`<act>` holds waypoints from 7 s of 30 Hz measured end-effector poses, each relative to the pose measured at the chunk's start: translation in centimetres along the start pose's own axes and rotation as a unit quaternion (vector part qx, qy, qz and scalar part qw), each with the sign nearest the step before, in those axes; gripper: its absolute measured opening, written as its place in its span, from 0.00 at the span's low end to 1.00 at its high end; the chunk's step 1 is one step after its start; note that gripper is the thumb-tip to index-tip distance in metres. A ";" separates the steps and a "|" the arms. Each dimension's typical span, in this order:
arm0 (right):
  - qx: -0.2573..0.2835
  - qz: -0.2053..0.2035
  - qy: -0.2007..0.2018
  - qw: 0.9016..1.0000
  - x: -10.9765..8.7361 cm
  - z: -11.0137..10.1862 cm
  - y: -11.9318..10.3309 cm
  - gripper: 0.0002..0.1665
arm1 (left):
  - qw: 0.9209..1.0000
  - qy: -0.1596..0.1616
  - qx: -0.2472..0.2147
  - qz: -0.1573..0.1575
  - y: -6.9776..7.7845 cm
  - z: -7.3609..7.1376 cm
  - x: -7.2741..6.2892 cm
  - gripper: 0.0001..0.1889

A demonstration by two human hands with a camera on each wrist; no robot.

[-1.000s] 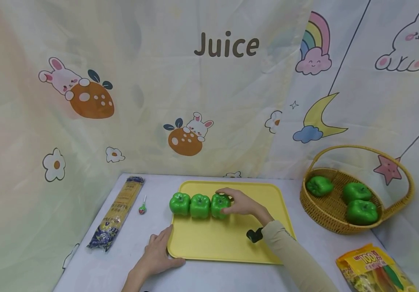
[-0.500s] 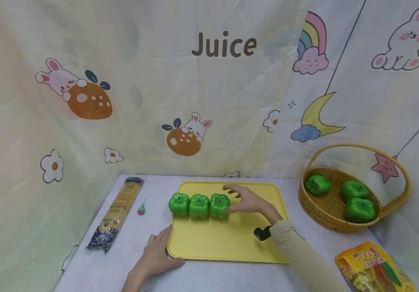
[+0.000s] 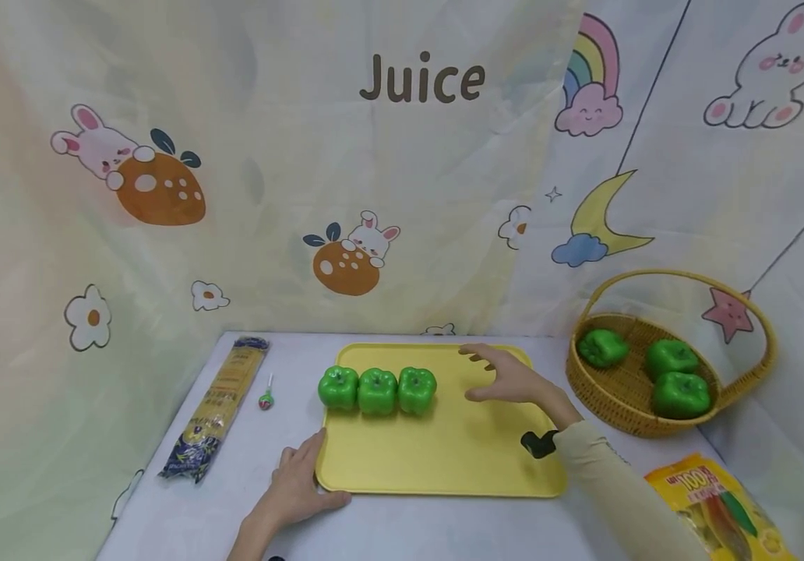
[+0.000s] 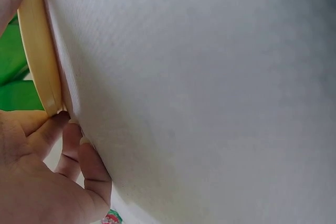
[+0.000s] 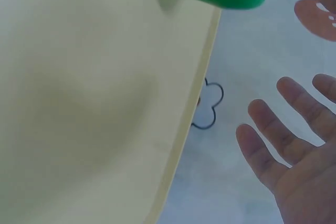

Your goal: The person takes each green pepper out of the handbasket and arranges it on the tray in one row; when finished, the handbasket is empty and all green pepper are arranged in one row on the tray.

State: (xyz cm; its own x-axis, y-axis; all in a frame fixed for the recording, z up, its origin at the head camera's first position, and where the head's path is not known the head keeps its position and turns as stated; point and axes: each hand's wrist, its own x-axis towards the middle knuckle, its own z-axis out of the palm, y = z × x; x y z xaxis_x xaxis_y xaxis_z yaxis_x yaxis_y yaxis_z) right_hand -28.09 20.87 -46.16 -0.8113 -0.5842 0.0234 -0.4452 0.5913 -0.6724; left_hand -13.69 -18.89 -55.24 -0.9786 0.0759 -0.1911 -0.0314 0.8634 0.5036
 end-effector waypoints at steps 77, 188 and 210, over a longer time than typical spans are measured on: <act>-0.191 0.290 0.158 0.924 -19.7 -14.0 13.2 0.66 | 1.000 -0.008 0.002 -0.005 -0.1 -0.2 0.0 0.67; -0.170 0.145 0.281 0.933 -14.9 -11.9 5.2 0.43 | 1.000 -0.006 0.001 0.003 -0.1 0.0 -0.1 0.67; -0.128 0.075 0.235 0.961 -8.2 -6.7 3.2 0.41 | 1.000 -0.014 0.002 0.001 -0.2 0.1 -0.1 0.67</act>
State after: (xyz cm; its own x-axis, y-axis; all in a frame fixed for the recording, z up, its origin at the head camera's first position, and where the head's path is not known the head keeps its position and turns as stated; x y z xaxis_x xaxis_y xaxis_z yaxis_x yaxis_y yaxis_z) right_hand -25.37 31.27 -43.52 -0.9282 -0.2022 0.3124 -0.3402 0.8012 -0.4922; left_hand -13.53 -18.98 -55.41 -0.9727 0.0909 -0.2136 -0.0292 0.8648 0.5012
